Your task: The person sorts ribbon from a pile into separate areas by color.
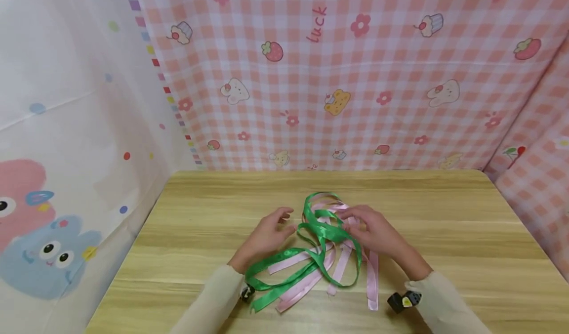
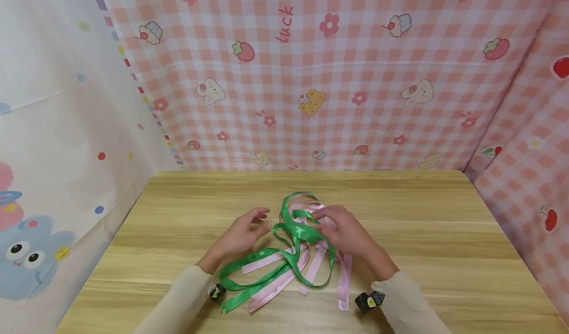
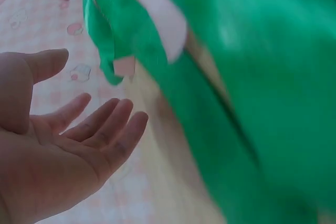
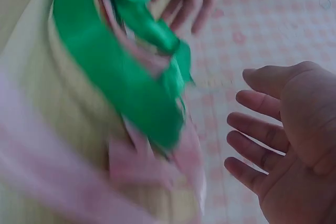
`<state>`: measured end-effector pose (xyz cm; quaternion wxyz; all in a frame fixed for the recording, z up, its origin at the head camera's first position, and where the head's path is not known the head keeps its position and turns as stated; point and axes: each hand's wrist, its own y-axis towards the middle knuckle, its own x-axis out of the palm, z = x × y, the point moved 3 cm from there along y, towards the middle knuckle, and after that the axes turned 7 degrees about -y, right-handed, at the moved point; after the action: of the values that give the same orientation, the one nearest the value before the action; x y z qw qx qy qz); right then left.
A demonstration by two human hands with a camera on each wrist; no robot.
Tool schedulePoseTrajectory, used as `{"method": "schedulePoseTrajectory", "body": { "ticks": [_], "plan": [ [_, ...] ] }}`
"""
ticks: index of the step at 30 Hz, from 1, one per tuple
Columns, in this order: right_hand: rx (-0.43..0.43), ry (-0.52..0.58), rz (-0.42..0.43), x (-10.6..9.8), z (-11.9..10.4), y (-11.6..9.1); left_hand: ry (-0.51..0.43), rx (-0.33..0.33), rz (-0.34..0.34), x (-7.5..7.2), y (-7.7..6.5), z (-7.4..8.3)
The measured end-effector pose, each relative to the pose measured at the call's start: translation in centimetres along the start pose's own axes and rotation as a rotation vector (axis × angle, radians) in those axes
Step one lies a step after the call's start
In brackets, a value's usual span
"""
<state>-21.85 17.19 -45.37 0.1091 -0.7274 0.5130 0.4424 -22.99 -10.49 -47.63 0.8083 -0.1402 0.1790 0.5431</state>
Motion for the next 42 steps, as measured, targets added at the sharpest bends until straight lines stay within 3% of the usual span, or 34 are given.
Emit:
{"method": "schedulePoseTrajectory", "body": {
  "ticks": [6, 11, 21, 27, 35, 42],
  "plan": [
    [-0.016, -0.04, -0.059, 2.9, -1.9, 2.0, -0.106, -0.07, 0.004, 1.4, 1.2, 0.2],
    [-0.041, -0.051, -0.046, 4.2, -2.3, 2.9, -0.101, -0.07, -0.002, 2.1, 1.7, 0.4],
    [0.08, 0.05, -0.08, 5.0, -1.2, 1.8, -0.085, -0.034, 0.004, 2.6, 2.1, 0.3],
    [0.173, 0.165, -0.057, 3.0, -1.2, 0.7, -0.021, 0.002, 0.015, 1.6, 1.6, 1.1],
    [0.252, 0.442, -0.115, -1.4, -1.5, -0.5, 0.015, 0.049, -0.006, -1.8, -0.1, 2.2],
    [0.236, 0.468, -0.084, -5.2, -2.4, -1.5, -0.005, 0.087, -0.078, -5.0, -2.0, 3.1]
  ]
}}
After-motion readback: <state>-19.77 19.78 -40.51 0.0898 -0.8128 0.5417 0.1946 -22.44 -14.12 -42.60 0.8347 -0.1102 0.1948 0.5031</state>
